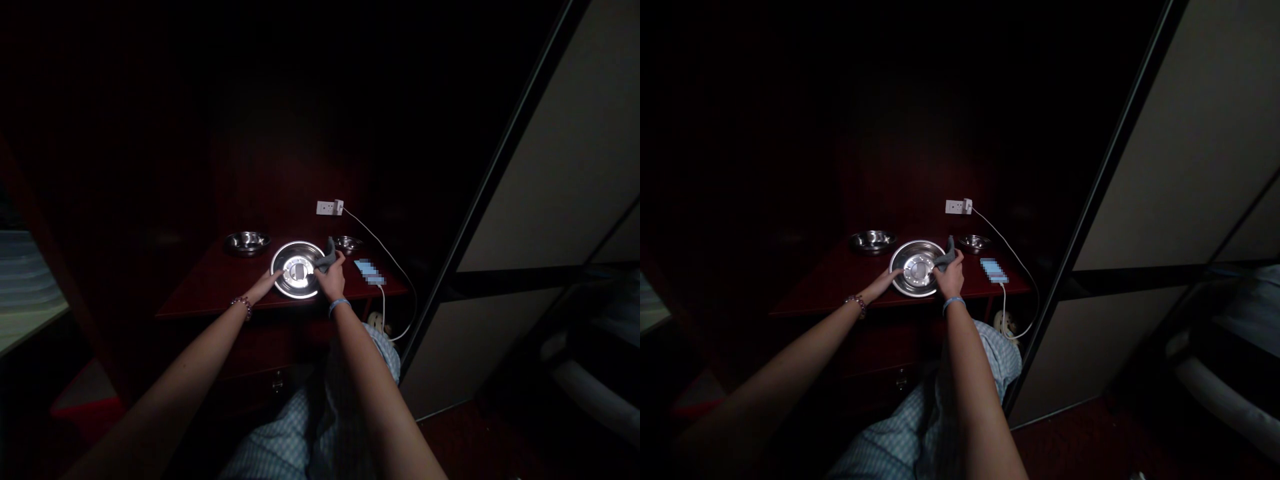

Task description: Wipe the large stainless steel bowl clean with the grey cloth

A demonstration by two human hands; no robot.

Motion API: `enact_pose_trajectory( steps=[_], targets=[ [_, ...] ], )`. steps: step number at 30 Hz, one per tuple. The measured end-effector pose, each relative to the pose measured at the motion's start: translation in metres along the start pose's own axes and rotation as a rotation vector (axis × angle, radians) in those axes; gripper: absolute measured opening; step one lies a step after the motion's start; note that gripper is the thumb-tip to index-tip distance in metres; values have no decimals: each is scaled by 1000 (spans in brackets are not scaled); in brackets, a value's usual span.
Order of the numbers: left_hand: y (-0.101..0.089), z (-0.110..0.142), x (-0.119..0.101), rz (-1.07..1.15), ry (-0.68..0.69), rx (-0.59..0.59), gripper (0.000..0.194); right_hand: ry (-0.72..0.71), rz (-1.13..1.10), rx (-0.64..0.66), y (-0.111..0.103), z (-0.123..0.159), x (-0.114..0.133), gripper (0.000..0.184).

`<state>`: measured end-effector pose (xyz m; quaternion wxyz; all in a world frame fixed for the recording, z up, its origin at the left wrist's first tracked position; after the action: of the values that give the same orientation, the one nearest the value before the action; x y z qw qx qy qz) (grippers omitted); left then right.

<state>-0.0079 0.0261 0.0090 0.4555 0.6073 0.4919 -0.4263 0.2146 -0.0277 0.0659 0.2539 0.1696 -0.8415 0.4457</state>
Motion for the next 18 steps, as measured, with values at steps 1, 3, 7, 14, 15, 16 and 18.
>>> enact_pose_trajectory(
  steps=[1, 3, 7, 14, 15, 16, 18],
  targets=[
    [1, 1, -2, 5, 6, 2, 50, -5, -5, -18, -1, 0, 1, 77],
    [2, 2, -4, 8, 16, 2, 52, -25, -21, -49, -2, -1, 2, 76],
    [2, 3, -5, -12, 15, 9, 53, -128, -61, -85, -1, -2, 4, 76],
    [1, 2, -1, 8, -23, 4, 56, -484, 67, 18, 11, 2, 11, 74],
    [1, 1, -1, 3, -28, -4, 55, -527, 106, 56, 13, 3, 12, 72],
    [1, 1, -2, -1, -29, -12, 53, -571, 142, 92, 15, 5, 13, 70],
    [2, 2, -4, -1, -14, -14, 50, -632, 198, 142, 16, 9, 16, 68]
  ],
)
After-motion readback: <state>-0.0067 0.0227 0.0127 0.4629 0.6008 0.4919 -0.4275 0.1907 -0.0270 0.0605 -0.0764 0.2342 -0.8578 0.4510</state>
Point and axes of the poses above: each hand's wrist, its own z-axis away from the middle knuckle, its own y-axis out of the palm, x = y × z, the point moved 3 cm from there along -z, towards the middle knuckle, and after that the axes turned 15 degrees about z, right-handed, at the moved point
